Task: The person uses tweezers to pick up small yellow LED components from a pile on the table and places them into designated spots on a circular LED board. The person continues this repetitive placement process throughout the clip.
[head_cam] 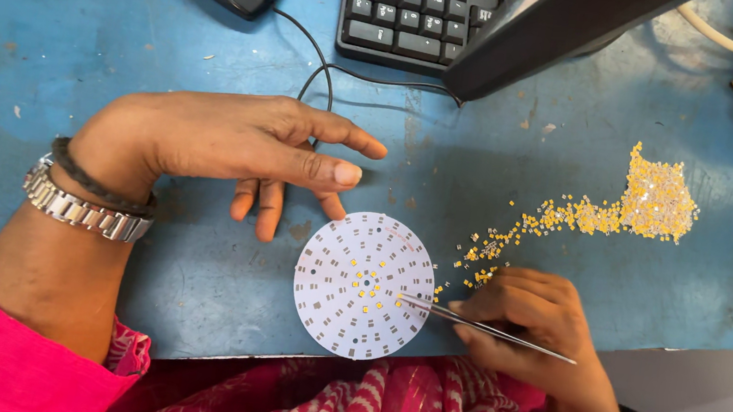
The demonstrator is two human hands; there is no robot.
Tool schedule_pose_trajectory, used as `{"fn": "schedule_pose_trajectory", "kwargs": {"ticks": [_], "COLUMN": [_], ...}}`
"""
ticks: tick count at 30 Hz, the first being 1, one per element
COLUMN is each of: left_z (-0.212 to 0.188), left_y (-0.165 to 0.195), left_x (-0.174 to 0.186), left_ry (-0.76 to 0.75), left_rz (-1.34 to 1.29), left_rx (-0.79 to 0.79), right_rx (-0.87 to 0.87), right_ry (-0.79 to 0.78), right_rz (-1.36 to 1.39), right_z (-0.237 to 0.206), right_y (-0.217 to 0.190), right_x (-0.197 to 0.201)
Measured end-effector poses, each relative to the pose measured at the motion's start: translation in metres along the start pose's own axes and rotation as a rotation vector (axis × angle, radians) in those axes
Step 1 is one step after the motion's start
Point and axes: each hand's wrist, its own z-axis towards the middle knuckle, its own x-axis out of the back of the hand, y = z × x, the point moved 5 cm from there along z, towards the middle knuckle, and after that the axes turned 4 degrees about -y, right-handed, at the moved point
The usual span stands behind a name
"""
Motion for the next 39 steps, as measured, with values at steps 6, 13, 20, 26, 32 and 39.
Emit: {"fn": "schedule_pose_trajectory", "kwargs": {"ticks": [6,13,20,26,32,39], "left_z": [0.002,0.001,0.000,-0.002,-0.002,-0.002], "left_y": [-0.002,0.000,0.002,0.002,-0.001,-0.002], "left_x": [-0.001,-0.002,-0.002,-0.002,0.000,0.000], "left_ry": [-0.002,0.000,-0.005,-0.022,-0.003,-0.007], "left_rz": [-0.008,-0.007,0.005,-0.019,-0.024,-0.009], "left_rx": [0.003,-0.004,-0.026,-0.034,-0.005,-0.010], "right_rx": [0.033,0.037,-0.147,-0.089,-0.025,-0.088], "right_ry": [-0.030,-0.042,0.173,0.142,0.111,0.127], "right_rz": [-0.037,-0.036,-0.075,-0.106,-0.117,-0.091], "right_z": [0.015,0.014,-0.021,-0.032,-0.026,-0.027], "right_y": [-0.004,-0.001,0.006,0.010,0.007,0.008], "right_x": [-0.002,-0.002,0.018,0.015,0.014,0.014]}}
